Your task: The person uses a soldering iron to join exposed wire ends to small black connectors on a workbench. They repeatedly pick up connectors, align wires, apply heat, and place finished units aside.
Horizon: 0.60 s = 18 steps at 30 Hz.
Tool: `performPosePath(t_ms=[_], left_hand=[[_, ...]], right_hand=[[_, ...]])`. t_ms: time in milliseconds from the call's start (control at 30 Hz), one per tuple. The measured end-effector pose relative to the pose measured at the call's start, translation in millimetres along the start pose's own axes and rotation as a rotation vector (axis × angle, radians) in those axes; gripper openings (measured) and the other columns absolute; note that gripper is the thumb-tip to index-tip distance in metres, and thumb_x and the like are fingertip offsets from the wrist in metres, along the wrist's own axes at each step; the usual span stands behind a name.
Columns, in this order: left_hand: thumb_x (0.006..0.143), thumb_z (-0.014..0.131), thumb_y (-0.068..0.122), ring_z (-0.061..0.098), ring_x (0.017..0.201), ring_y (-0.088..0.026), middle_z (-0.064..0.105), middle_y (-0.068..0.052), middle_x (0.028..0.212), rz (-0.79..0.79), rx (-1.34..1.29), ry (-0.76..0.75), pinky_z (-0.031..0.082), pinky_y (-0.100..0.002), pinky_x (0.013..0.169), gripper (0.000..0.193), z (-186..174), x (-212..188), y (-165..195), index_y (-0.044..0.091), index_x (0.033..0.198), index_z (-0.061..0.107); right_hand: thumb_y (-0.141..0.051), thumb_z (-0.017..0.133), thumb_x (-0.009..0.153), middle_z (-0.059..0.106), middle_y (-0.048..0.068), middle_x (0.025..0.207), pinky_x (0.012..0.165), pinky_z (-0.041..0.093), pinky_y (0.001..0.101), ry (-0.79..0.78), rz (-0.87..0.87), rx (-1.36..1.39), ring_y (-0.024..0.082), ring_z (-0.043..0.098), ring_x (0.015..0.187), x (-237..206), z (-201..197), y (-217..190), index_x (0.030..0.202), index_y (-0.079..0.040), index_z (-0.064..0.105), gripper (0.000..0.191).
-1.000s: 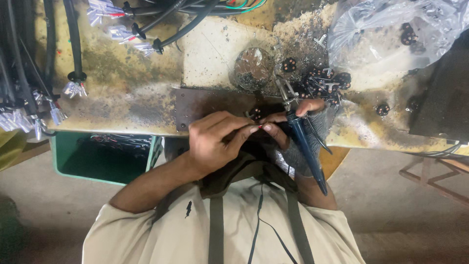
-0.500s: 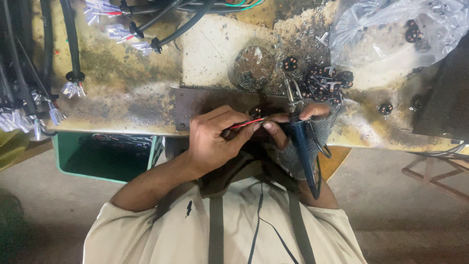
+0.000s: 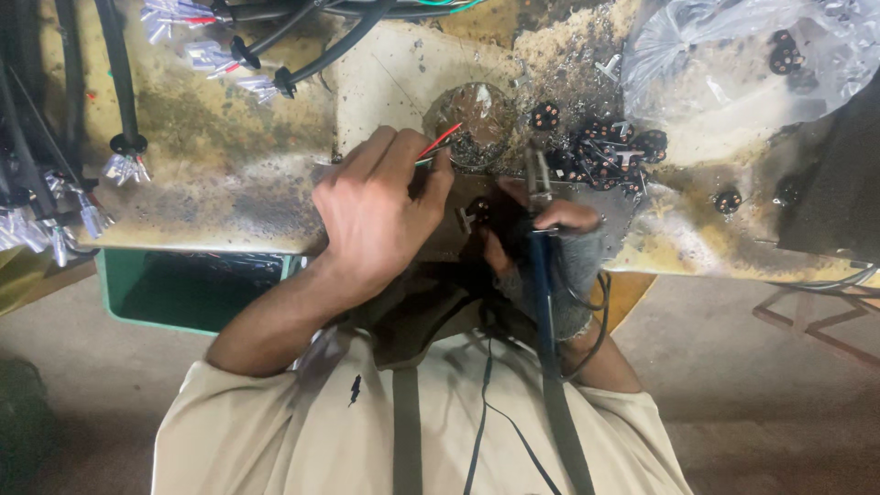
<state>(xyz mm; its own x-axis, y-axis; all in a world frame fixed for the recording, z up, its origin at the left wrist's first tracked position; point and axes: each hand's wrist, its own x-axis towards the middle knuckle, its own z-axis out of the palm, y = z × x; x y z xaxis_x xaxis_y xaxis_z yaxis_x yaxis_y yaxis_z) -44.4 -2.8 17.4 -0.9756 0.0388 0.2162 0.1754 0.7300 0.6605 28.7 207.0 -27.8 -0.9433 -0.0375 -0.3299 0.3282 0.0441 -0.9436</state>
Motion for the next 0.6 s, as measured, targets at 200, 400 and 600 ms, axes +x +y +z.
performPosePath(t_ms=[200, 400, 600], left_hand=[[0.088, 0.08, 0.016, 0.066, 0.067, -0.033, 0.062, -0.01, 0.08, -0.007, 0.001, 0.036, 0.051, -0.044, 0.058, 0.02, 5.8, 6.7, 3.9, 0.008, 0.087, 0.062], [0.09, 0.08, 0.018, 0.067, 0.071, -0.037, 0.066, -0.012, 0.083, -0.051, -0.052, -0.008, 0.051, -0.047, 0.059, 0.021, 5.3, 9.4, -1.0, 0.006, 0.089, 0.063], [0.085, 0.08, 0.014, 0.065, 0.064, -0.032, 0.063, -0.011, 0.075, -0.019, -0.383, -0.304, 0.049, -0.043, 0.057, 0.015, -5.1, -12.2, -1.3, 0.006, 0.083, 0.068]], right_hand=[[-0.007, 0.088, 0.083, 0.053, 0.006, 0.102, 0.079, 0.046, 0.03, 0.129, -0.591, -0.678, 0.017, 0.055, 0.088, 2.1, -5.2, 5.2, 0.111, -0.009, 0.044, 0.052], [-0.01, 0.092, 0.083, 0.057, 0.001, 0.087, 0.073, 0.045, 0.0245, 0.115, -0.478, -0.683, 0.01, 0.056, 0.079, 7.9, -0.5, 5.0, 0.102, -0.011, 0.045, 0.051], [-0.011, 0.087, 0.087, 0.053, 0.009, 0.107, 0.082, 0.048, 0.0262, 0.099, -0.452, -0.535, 0.016, 0.056, 0.095, -13.6, -9.8, 5.3, 0.121, -0.003, 0.045, 0.054]])
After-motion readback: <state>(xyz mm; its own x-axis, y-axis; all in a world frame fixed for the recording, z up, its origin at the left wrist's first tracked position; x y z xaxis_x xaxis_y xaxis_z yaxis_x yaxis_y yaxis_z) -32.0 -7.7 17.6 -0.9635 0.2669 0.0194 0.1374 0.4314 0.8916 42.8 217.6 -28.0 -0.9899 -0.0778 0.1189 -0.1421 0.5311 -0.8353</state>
